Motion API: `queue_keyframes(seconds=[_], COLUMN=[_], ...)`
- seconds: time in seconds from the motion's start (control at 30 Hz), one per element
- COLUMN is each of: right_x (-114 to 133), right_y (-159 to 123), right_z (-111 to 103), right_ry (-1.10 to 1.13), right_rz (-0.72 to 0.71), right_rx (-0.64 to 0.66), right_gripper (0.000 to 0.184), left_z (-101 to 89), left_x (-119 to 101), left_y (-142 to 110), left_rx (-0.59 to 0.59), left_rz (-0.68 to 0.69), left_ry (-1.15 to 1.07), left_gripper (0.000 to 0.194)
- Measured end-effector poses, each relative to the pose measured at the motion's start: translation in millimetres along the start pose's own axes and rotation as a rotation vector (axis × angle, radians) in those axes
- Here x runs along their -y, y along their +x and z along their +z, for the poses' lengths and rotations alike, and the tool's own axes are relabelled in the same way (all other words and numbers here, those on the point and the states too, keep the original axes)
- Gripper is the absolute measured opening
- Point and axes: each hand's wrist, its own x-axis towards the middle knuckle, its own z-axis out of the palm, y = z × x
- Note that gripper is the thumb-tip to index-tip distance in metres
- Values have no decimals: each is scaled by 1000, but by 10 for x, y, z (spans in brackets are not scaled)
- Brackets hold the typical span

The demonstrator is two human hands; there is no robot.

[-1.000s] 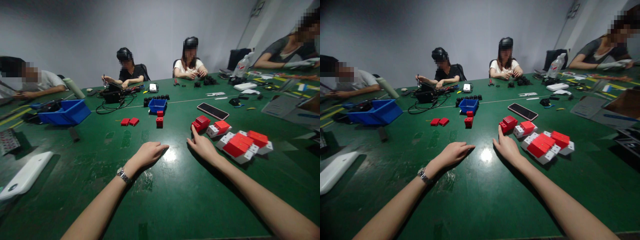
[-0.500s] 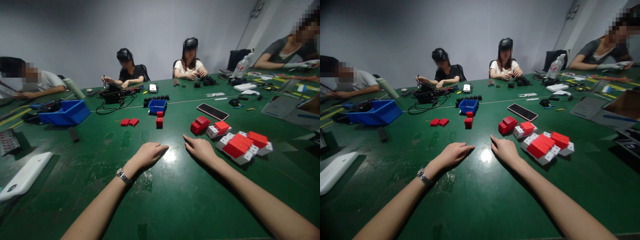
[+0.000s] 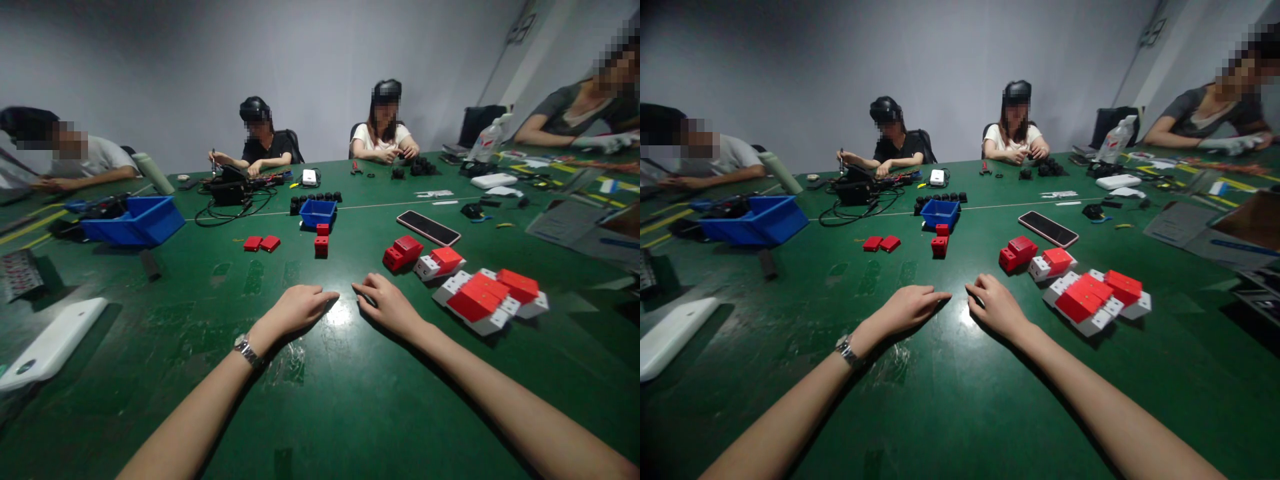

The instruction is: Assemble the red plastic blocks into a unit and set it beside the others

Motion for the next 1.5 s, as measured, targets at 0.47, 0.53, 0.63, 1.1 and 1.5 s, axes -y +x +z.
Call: queue_keyframes(seconds=[0.47,0.53,0.63,1.1,1.5], right_x=[2,30,69,41,-98], right_y=[237,310,424,818,896], right_z=[87,85,90,232,230], right_ry=[-139,-193,-253,-180,86], right_rz=[111,169,231,291,351], right_rx=[143,183,201,96,-10], right_gripper=[42,43,42,37,31], left_z=[1,5,12,-1,5], left_x=[1,4,9,-4,11], left_y=[9,8,6,2,-2], left_rx=[-4,-8,-14,-1,16], left_rz=[4,6,8,-9,-9], left_ry=[20,13,8,4,-3], left_gripper=[35,34,34,34,36])
